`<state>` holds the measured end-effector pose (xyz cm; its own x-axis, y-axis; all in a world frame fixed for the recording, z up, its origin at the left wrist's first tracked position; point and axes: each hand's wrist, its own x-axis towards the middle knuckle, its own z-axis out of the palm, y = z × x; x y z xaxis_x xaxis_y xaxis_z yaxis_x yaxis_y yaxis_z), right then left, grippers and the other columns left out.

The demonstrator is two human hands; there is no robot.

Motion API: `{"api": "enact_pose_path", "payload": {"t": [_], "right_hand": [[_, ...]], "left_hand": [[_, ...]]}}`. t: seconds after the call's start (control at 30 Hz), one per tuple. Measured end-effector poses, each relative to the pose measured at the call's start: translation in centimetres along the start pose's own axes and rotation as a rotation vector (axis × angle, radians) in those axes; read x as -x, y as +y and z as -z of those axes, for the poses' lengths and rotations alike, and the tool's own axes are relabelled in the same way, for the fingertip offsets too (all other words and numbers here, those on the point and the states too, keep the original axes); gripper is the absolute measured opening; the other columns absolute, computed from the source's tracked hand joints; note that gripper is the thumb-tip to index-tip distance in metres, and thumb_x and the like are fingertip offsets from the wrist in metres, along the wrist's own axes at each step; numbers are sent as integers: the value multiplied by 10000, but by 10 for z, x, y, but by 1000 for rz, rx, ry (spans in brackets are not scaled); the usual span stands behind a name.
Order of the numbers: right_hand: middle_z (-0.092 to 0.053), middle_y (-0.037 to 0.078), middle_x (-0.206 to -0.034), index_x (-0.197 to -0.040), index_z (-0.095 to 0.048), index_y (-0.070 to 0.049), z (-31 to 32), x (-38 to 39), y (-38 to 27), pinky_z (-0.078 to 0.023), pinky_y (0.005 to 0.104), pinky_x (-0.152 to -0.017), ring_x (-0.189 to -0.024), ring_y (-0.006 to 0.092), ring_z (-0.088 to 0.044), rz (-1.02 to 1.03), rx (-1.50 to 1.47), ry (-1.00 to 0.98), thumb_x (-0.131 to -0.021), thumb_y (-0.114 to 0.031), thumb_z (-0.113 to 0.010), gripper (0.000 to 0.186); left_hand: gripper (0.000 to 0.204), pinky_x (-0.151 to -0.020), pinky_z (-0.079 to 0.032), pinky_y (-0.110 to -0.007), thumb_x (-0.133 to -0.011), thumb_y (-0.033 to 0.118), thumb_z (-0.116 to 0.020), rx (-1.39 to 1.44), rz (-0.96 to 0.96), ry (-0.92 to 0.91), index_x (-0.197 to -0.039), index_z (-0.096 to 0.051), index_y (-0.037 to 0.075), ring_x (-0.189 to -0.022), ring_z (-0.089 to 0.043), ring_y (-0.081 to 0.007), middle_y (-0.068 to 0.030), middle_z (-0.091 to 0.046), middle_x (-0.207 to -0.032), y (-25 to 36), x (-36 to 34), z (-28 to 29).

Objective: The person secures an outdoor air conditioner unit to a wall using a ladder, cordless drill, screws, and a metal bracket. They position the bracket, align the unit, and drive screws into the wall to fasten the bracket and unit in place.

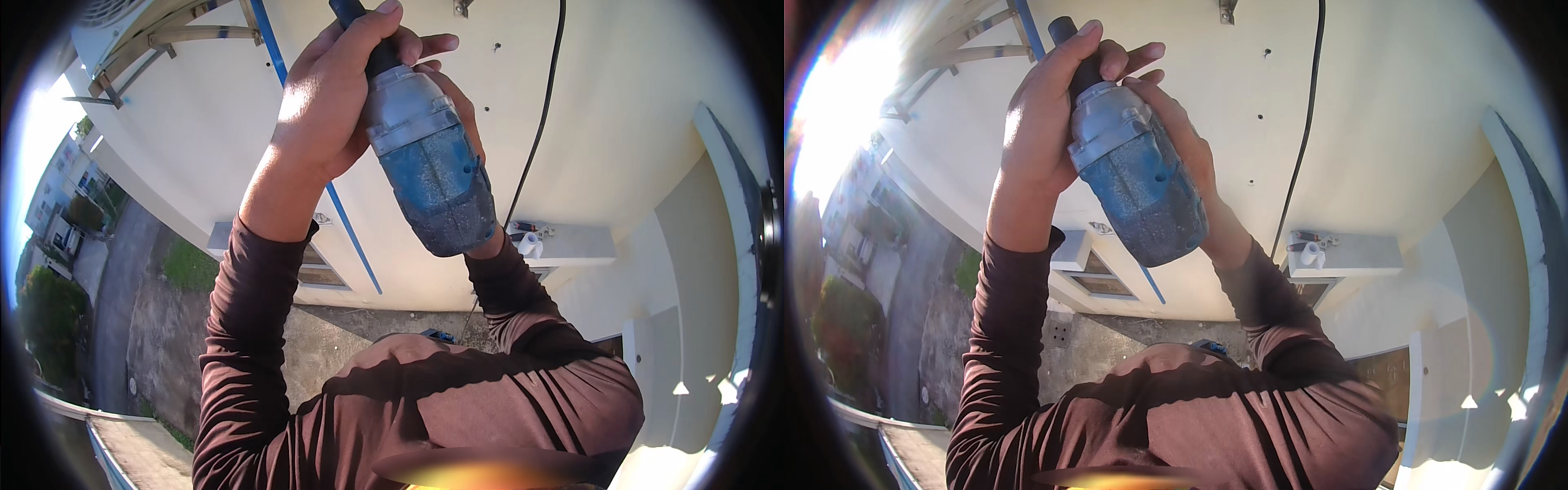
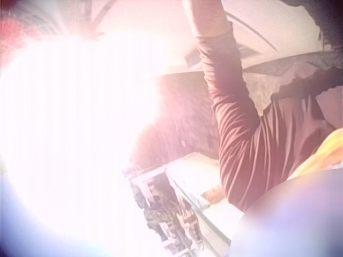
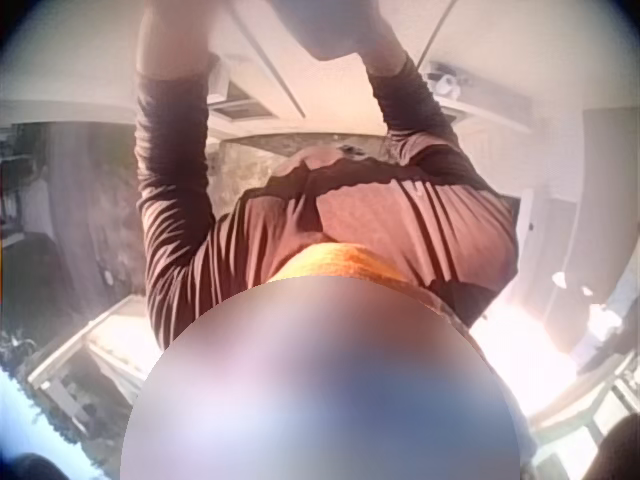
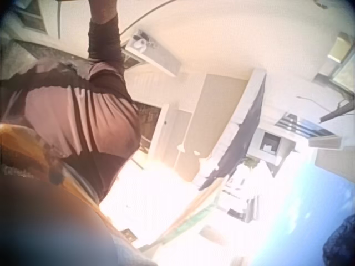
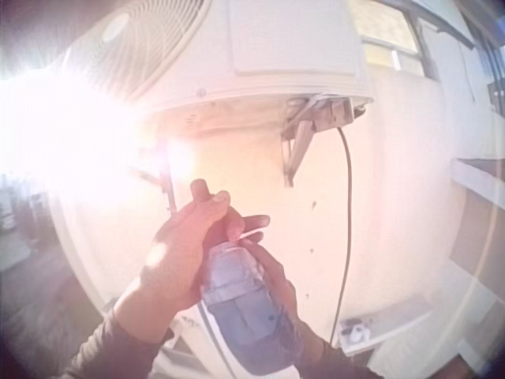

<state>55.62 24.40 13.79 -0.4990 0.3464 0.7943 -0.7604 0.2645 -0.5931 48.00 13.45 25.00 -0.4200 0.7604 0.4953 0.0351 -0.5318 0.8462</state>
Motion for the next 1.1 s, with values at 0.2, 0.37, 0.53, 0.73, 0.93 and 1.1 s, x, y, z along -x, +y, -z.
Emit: {"api": "enact_pose_path", "payload": {"t": [0.2, 0.37, 0.53, 0.73, 0.93, 1.1], "right_hand": [[-650, 117, -1189, -1415, -433, -55, -9, 0, -3, -593, 297, -862, -1003, 183, -697, -92, -204, 125, -918, -115, -744, 590], [-639, 79, -1033, -1218, -553, -46, -5, -13, 2, -545, 290, -725, -769, 139, -642, 183, 108, 297, -956, -129, -663, 296], [-604, 71, -981, -1132, -549, 15, 6, -37, 4, -419, 318, -629, -645, 135, -542, 197, -412, 243, -930, -102, -577, 235], [-591, 78, -966, -1111, -554, 14, 5, -53, 8, -402, 322, -624, -634, 132, -536, 339, -524, 212, -919, -154, -570, 256], [-590, 78, -985, -1117, -559, 10, 4, -54, 10, -405, 329, -633, -637, 138, -544, 372, -610, 229, -914, -148, -562, 257], [-593, 82, -1021, -1121, -560, 12, 11, -56, 13, -416, 338, -637, -647, 143, -556, 382, -630, 197, -910, -156, -566, 269]], "left_hand": [[367, -976, -552, -451, -1104, 309, -441, 146, -3, -242, -1107, -615, -14, -1155, -671, -338, -186, -710, -1070, 5, -7, -4], [415, -955, -536, -387, -1101, 377, -482, -101, 88, -205, -1259, -546, -2, -1143, -660, -267, -171, -684, -1161, 22, -33, -35], [435, -933, -505, -352, -1110, 328, -454, -917, -757, -50, -1423, -533, 36, -1102, -618, -207, -146, -583, -1349, 51, -56, -52], [213, -859, -525, -388, -968, 28, -545, -1064, -1218, -319, -1148, -651, -17, -927, -647, -334, -191, -648, -1072, 79, -100, -74], [279, -870, -537, -415, -935, -42, -503, -1276, -1104, -492, -1145, -685, -58, -969, -671, -415, -236, -686, -1039, 104, -114, -74], [299, -852, -552, -403, -917, -57, -519, -1337, -1134, -498, -1158, -695, -45, -957, -684, -403, -238, -702, -1046, 108, -114, -76]]}}
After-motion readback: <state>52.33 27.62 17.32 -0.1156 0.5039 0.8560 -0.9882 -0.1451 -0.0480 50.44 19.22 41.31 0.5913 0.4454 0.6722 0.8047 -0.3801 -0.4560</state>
